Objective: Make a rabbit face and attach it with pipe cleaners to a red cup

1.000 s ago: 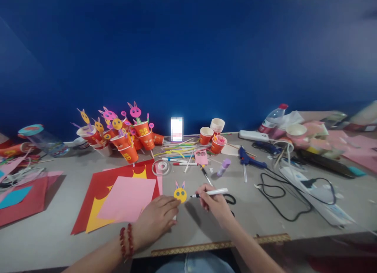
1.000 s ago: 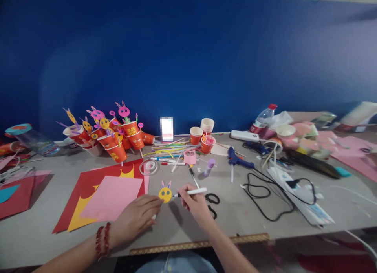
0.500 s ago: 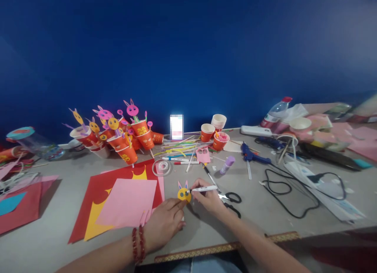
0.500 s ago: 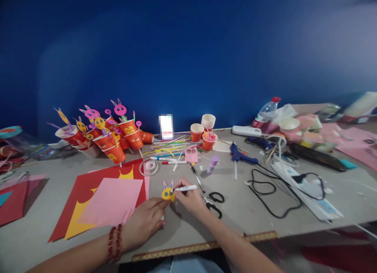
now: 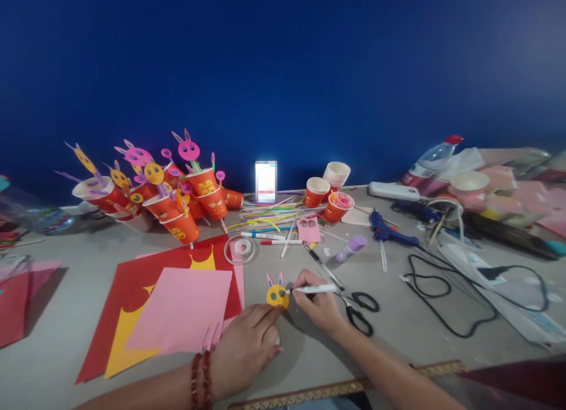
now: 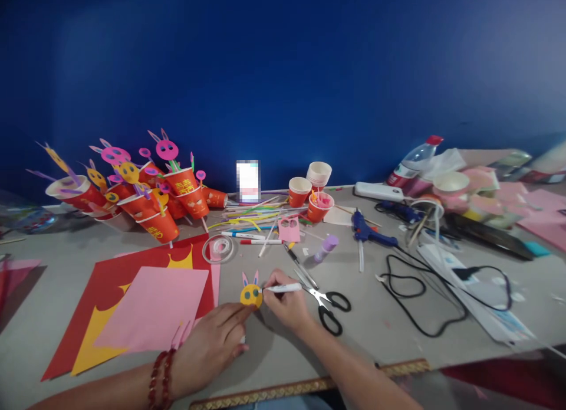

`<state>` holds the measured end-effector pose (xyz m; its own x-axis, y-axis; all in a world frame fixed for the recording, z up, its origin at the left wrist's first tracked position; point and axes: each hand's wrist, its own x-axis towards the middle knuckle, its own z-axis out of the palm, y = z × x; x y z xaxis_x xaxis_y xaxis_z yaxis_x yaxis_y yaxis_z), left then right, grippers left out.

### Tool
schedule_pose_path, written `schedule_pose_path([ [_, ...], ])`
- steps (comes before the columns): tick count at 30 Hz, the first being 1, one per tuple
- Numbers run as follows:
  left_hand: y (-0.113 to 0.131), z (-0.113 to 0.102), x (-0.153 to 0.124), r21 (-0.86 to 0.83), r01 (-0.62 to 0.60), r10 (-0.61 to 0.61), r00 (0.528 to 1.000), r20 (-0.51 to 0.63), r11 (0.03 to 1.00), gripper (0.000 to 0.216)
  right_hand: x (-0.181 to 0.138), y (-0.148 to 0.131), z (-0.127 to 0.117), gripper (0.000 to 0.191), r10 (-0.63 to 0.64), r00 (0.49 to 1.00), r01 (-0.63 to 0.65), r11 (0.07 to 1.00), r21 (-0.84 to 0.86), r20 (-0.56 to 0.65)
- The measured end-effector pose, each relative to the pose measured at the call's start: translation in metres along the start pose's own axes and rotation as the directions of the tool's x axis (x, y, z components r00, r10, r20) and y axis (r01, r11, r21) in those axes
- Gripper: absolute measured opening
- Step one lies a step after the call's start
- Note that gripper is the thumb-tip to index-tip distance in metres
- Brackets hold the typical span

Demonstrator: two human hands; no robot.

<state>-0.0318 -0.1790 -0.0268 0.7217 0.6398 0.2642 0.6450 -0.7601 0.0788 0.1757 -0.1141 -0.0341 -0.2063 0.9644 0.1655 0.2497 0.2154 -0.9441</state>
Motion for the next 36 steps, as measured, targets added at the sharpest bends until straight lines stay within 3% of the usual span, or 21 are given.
schedule_pose_path([
  [13,-0.0005,-0.0009,0.0010,-0.051,0.021,-0.023,0.999,-0.031,0.998,0.025,-0.0005,0.0001,0.0008,0.013,-0.045,0.992,0.058,0.992,-0.113,0.114],
  [36,-0.0002,-0.0037,0.0017,-0.063,0.029,-0.029,1.000,0.005,0.998,0.023,-0.0004,0.0001,0.0013,0.012,-0.033,0.991,0.050,0.991,-0.128,0.131],
])
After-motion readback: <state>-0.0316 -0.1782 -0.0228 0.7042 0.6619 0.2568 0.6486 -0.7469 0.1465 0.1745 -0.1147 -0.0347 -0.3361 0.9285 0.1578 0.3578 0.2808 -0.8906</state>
